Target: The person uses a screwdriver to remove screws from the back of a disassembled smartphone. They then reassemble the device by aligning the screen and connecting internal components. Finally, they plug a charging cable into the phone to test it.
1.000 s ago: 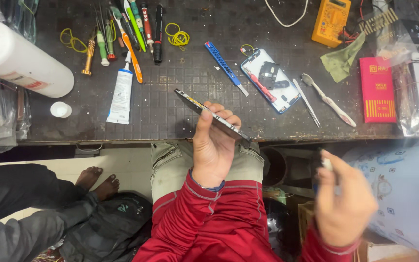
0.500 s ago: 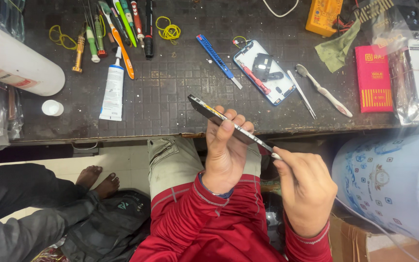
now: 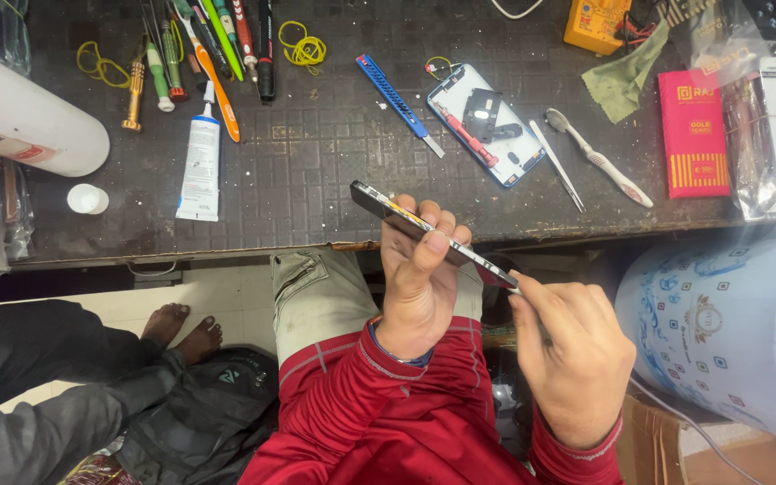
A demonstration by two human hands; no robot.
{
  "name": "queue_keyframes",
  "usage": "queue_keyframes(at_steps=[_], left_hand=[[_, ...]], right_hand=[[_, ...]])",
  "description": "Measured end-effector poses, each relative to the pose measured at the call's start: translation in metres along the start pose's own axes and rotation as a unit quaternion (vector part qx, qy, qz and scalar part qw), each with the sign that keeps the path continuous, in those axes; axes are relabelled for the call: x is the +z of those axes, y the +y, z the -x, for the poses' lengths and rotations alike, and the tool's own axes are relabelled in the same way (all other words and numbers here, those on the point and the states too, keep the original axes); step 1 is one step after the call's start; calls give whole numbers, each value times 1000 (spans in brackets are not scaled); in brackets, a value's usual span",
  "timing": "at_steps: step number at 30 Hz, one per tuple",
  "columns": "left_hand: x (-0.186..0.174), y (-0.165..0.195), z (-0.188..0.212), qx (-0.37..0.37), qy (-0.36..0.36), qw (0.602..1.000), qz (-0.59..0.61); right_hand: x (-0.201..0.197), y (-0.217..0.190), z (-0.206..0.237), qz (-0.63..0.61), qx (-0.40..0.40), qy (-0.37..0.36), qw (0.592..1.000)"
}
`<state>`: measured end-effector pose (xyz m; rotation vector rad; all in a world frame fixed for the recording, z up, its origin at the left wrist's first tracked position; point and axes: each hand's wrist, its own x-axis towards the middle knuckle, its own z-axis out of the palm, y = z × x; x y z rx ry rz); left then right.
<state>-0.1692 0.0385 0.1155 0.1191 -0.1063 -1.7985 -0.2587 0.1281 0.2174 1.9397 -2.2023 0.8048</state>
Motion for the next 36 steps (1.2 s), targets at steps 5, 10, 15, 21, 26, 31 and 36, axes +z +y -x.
queue_keyframes(at_steps=[5,10,15,21,26,31,36], left_hand=[[4,-1,2,-3,30,999,-19],[3,1,4,-10,13,1000,10],[1,-3,5,-20,21,999,36],[2,-4,9,-5,7,1000,21],[3,-4,11,-6,14,1000,18],[3,-7,13,-5,-13,999,50],[6,-2,10,16,-88,991,96]], right_hand=[[2,-1,0,5,-4,2,1000],[3,-1,2,-21,-1,-5,1000],[4,-3,4,-9,-8,0,1000],[5,-5,5,16,-3,3,1000],[4,-4,6,6,-5,-5,1000],[3,-3,7,-6,8,-7,1000],[-2,-8,11,-82,9,-1,997]])
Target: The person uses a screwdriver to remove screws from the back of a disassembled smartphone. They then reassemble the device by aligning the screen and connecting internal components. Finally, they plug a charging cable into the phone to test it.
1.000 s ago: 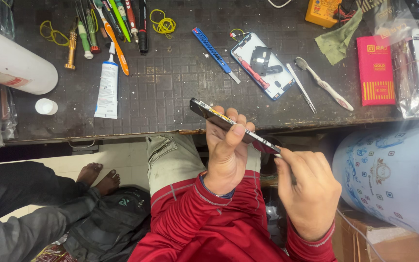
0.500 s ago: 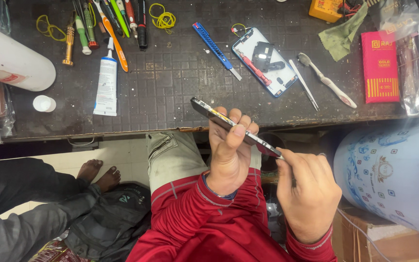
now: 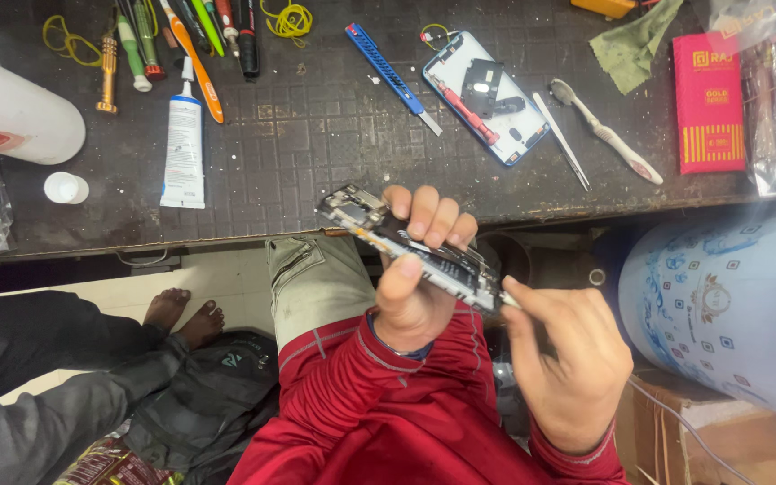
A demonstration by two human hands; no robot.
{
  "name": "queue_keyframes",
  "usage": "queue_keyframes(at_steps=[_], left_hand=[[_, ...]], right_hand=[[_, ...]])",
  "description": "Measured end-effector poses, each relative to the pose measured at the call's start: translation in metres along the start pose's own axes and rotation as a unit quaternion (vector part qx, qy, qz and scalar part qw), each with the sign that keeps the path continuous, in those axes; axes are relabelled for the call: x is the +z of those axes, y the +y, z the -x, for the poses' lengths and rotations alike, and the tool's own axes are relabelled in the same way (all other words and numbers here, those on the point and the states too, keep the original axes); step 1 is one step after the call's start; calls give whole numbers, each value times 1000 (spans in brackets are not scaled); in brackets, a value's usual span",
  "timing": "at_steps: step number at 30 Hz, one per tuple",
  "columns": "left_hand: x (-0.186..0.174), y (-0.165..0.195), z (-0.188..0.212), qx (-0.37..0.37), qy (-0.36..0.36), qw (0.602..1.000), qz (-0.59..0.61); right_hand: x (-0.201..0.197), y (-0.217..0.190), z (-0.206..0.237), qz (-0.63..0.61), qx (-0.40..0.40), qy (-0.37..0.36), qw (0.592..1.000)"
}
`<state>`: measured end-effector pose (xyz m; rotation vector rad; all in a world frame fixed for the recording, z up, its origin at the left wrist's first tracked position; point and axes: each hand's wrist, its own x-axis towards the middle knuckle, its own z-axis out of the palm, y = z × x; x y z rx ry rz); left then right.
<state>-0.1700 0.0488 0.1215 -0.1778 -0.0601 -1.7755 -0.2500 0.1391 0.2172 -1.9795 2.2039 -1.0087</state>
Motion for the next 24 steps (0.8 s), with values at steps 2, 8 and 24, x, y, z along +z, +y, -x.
queue_keyframes(at_steps=[2,8,24], left_hand=[[4,2,-2,-2,-8,1000,6],[15,11,-3,-18,8,1000,9],[7,7,1,-14,-40,998,-50]], right_hand=[[-2,-3,2,-19,3,8,1000],[-2,-9,7,-28,24,34,999],[4,2,14,1,-42,69,997]])
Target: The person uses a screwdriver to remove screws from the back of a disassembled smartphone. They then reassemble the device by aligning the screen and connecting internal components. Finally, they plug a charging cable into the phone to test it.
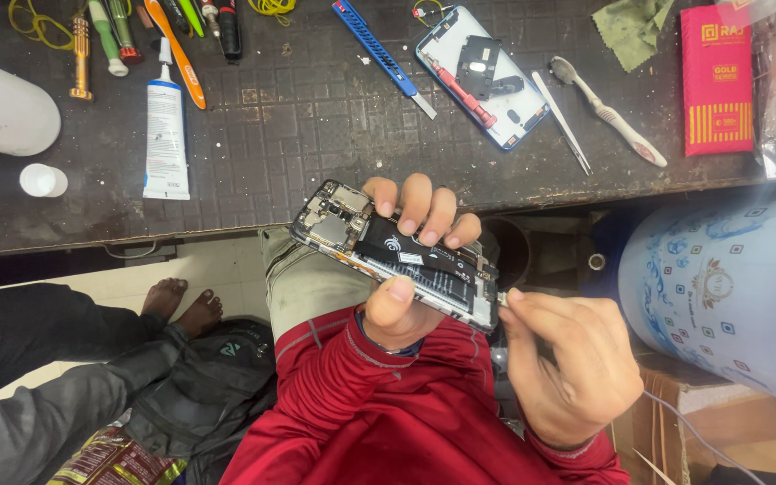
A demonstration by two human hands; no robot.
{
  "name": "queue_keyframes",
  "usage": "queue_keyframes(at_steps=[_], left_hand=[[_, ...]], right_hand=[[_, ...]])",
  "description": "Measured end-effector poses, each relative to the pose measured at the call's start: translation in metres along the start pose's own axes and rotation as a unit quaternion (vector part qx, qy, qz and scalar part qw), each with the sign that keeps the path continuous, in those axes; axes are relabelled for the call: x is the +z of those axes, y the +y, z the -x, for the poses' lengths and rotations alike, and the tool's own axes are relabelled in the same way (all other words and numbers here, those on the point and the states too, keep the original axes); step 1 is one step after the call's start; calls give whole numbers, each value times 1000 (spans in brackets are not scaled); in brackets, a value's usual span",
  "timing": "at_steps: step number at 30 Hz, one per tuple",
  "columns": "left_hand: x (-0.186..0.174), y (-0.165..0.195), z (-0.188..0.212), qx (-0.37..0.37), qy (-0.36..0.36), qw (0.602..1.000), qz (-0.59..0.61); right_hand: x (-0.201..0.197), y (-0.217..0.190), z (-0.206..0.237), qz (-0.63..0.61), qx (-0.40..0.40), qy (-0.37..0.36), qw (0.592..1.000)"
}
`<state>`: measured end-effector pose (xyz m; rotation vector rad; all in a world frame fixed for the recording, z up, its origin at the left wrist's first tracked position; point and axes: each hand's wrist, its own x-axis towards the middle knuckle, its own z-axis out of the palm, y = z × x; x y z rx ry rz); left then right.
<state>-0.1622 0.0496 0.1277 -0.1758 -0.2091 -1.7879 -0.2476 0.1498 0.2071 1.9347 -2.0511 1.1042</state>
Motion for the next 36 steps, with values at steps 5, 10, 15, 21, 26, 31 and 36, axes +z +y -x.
queue_keyframes(at_steps=[5,10,15,21,26,31,36], left_hand=[[0,1,3,2,6,1000,-11],[2,1,2,10,41,999,18],[6,4,2,-12,72,997,40],[12,2,10,-28,98,993,51],[11,6,6,-6,109,994,30],[8,17,2,9,83,995,46],[11,10,9,-6,61,996,67]], right_hand=[[2,6,4,-12,3,-5,1000],[-3,2,-7,-18,11,-49,999],[-11,-2,-1,17,-7,-59,998],[-14,-1,3,15,17,-77,997],[-41,-13,-35,19,-38,-118,992],[-19,4,-22,-16,-28,-48,998],[18,36,7,-100,-59,-32,993]])
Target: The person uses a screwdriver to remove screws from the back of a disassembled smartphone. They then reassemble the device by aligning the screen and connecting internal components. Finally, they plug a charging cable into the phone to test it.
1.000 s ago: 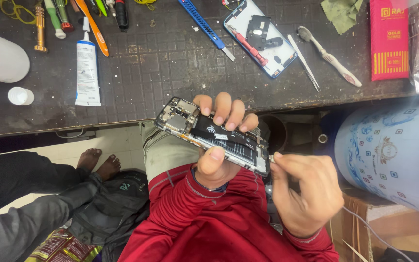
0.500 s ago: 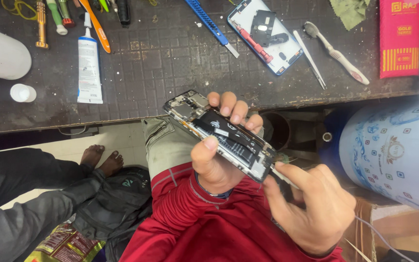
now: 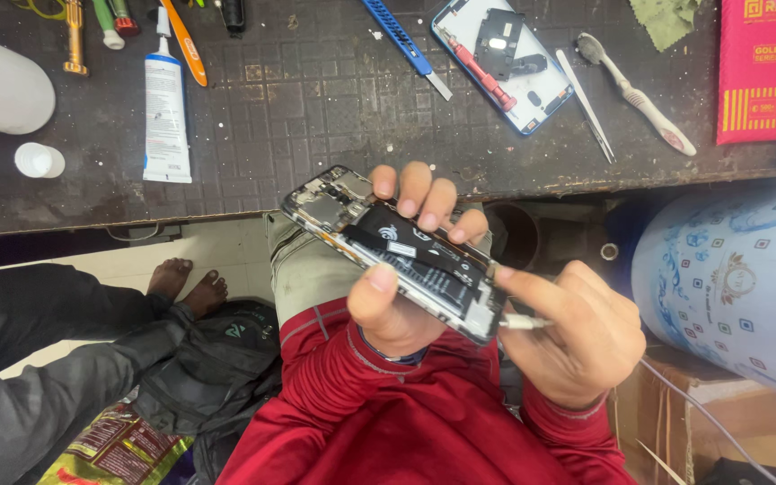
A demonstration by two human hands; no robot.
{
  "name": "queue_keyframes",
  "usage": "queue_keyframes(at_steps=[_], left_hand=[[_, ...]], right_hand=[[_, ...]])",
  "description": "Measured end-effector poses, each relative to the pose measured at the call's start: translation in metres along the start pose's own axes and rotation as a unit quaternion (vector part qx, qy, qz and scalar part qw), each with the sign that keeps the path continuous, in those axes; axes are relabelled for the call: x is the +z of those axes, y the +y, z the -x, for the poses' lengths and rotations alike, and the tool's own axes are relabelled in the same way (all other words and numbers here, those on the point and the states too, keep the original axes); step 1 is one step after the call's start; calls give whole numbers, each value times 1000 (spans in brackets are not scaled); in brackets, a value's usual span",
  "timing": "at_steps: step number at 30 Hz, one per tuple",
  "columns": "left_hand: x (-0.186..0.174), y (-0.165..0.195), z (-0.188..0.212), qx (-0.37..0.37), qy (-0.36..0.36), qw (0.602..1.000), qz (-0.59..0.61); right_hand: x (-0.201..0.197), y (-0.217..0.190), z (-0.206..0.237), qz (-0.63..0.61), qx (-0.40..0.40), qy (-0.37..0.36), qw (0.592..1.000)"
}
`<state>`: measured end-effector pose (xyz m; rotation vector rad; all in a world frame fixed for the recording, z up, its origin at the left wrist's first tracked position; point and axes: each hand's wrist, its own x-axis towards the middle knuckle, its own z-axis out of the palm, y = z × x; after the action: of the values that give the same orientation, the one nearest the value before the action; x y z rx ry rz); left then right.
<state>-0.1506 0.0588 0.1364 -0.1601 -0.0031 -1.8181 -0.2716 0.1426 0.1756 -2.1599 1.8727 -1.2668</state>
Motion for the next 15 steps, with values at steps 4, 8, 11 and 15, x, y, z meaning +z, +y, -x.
queue_keyframes(at_steps=[4,8,11,15], left_hand=[[-5,-5,0,-13,-32,999,-25],[-15,-11,-10,-37,-177,983,-27],[-20,-11,-16,-72,-249,964,-60],[-20,-2,-18,-119,-298,925,-204]], right_hand=[[-2,-2,-13,2,-29,34,999],[-8,-14,-23,-47,-8,65,997],[-9,-19,-14,-71,29,80,994],[-22,-20,-8,-24,45,48,998]])
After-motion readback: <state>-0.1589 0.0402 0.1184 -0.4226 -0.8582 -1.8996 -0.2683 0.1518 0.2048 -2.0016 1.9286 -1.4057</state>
